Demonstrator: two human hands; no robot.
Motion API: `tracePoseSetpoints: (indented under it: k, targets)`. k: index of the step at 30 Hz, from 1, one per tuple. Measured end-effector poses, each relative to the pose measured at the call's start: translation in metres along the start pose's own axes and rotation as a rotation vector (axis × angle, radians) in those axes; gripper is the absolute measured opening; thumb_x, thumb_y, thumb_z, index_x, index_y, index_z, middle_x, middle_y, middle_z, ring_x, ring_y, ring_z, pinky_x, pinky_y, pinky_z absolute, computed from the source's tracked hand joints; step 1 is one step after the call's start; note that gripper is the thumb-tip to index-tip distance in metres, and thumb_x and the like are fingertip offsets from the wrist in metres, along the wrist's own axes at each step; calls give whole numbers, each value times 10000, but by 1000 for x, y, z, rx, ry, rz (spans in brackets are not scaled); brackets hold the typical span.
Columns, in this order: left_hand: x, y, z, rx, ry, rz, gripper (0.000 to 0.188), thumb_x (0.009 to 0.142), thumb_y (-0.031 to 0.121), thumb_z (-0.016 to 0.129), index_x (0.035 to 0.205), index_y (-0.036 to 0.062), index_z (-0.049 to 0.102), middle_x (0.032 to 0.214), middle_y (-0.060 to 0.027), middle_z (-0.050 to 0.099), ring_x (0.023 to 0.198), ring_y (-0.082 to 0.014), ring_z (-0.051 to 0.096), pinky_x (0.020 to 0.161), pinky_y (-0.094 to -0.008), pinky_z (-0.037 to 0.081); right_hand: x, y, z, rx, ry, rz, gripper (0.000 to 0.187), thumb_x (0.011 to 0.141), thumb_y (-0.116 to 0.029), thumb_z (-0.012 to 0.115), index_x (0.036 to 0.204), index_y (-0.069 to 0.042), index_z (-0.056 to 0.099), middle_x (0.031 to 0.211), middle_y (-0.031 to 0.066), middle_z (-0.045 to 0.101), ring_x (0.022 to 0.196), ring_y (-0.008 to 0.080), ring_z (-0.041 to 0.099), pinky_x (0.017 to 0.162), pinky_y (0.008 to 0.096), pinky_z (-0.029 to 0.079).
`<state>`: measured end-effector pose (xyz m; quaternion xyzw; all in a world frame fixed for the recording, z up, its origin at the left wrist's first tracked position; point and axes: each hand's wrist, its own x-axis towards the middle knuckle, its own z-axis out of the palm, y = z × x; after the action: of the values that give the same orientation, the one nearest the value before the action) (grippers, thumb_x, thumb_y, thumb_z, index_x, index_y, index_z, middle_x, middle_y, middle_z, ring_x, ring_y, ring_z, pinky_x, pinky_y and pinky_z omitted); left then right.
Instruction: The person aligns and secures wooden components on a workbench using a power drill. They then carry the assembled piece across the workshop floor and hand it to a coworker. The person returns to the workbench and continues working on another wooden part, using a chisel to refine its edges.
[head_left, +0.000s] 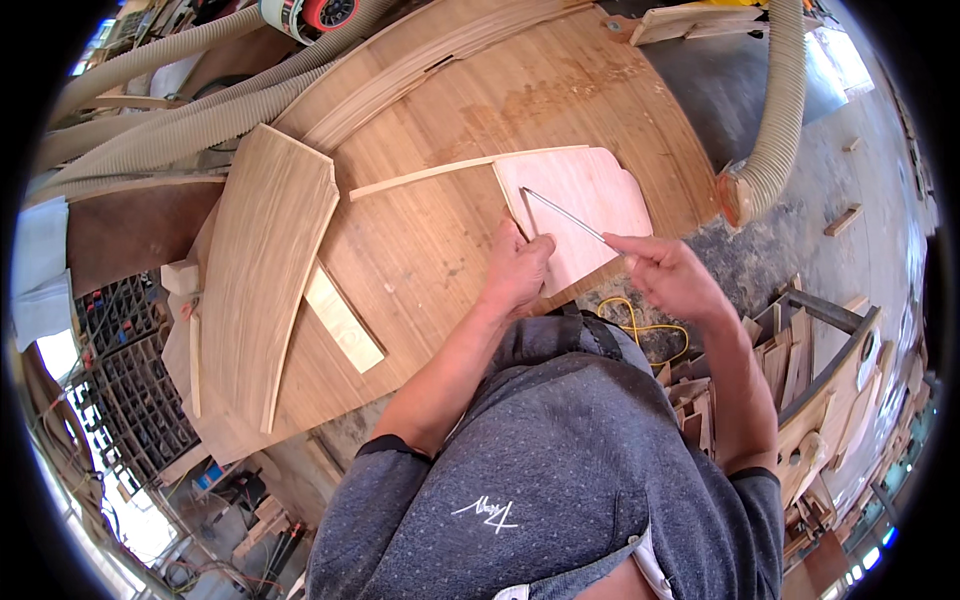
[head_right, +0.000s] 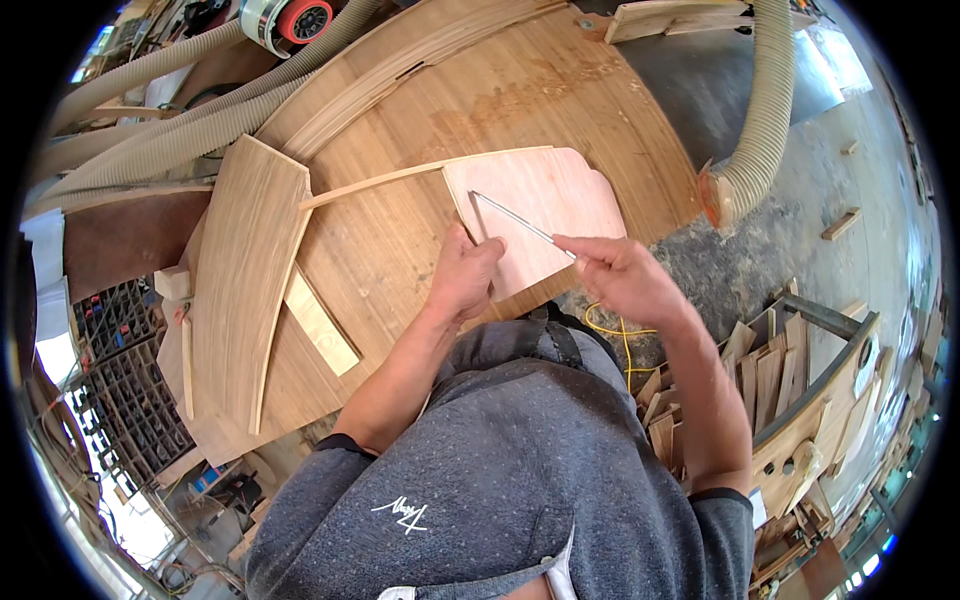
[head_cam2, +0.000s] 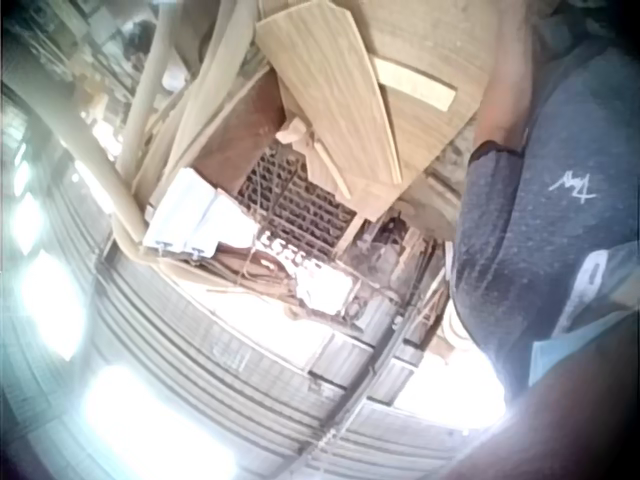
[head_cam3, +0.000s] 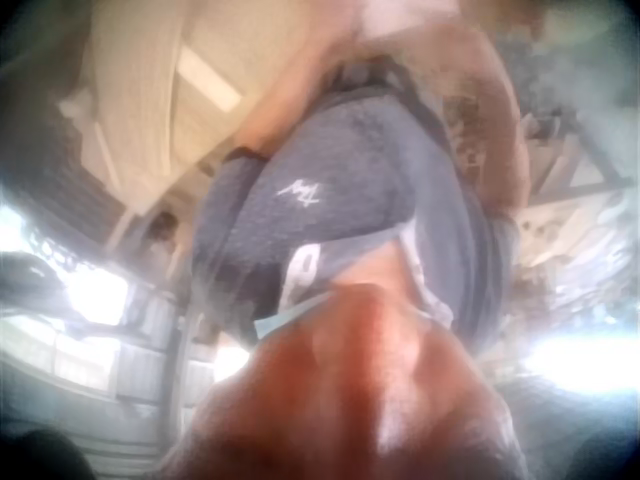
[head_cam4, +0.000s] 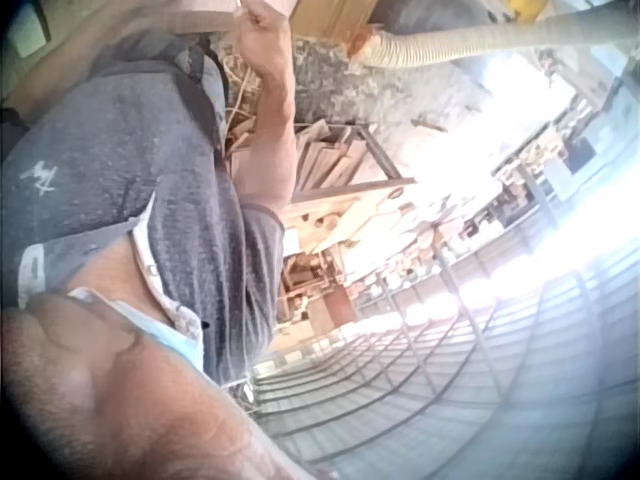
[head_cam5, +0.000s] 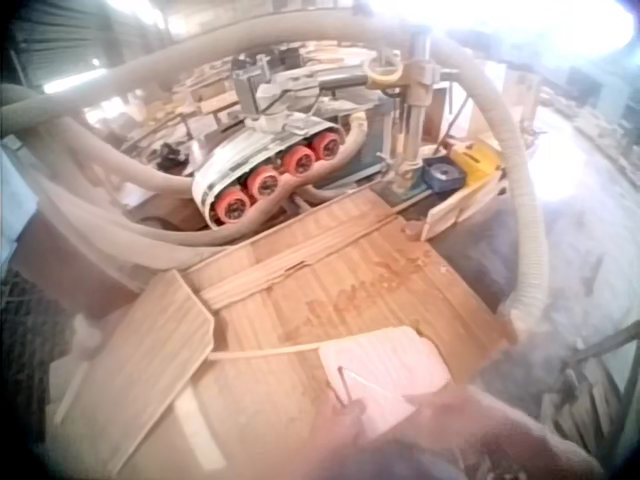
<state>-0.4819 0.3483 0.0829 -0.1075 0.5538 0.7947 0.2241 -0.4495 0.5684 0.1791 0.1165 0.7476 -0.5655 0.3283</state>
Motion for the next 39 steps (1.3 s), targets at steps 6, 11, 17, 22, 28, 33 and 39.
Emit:
tracePoseSetpoints:
  k: [6, 11, 17, 22, 28, 33, 39]
  targets:
    - [-2, 7, 1, 23, 52, -78, 492, 892, -57, 519, 1372, -13, 419, 1212, -138, 629, 1063, -215, 639, 907, -354, 525, 8, -6, -25, 202, -140, 80, 374, 1016, -66, 473, 1371, -9, 574, 660, -54, 452, 514, 30, 394, 484, 207, 374]
    - [11, 15, -7, -25, 11, -133, 437, 928, -18, 515, 1359, -1, 446, 1215, -144, 629, 1076, -238, 638, 929, -362, 526, -4, 6, -5, 146, -53, 54, 362, 1028, -83, 467, 1370, -12, 563, 679, -13, 541, 534, 43, 465, 507, 216, 416]
    - [29, 0, -33, -161, 80, -161, 354, 984, 35, 515, 1330, -13, 460, 1215, -155, 624, 1049, -286, 657, 916, -445, 559, -24, 52, 13, 118, -150, 144, 313, 1042, -116, 442, 1308, -18, 576, 738, 7, 600, 587, 60, 512, 556, 234, 448]
    - [26, 16, -25, -302, 105, -247, 313, 979, 8, 512, 1287, -13, 458, 1192, -161, 621, 1044, -284, 652, 856, -461, 588, -25, 65, 26, 44, -79, 117, 294, 1020, -118, 493, 1279, -26, 599, 746, 14, 596, 595, 88, 503, 561, 252, 432]
    - [21, 20, -1, -272, 83, -10, 347, 955, -11, 528, 1289, -34, 436, 1186, -163, 609, 1032, -285, 653, 860, -417, 574, -39, 54, 37, -181, 134, -138, 252, 973, -132, 555, 1173, -14, 651, 716, 78, 594, 639, 119, 529, 589, 294, 448]
    - [20, 29, 20, -232, 155, 254, 472, 882, -61, 553, 1316, -47, 368, 1245, -174, 535, 1090, -255, 596, 902, -362, 525, -22, 51, 48, -38, 333, -38, 280, 938, -258, 635, 1028, 5, 607, 731, 84, 607, 646, 129, 556, 590, 310, 462]
    - [6, 22, 52, -199, 174, 274, 527, 859, -56, 591, 1333, -7, 368, 1255, -134, 523, 1102, -217, 574, 933, -354, 504, 37, 24, 54, 581, 483, 18, 315, 884, -279, 698, 986, -31, 533, 809, 55, 613, 633, 103, 565, 482, 265, 446]
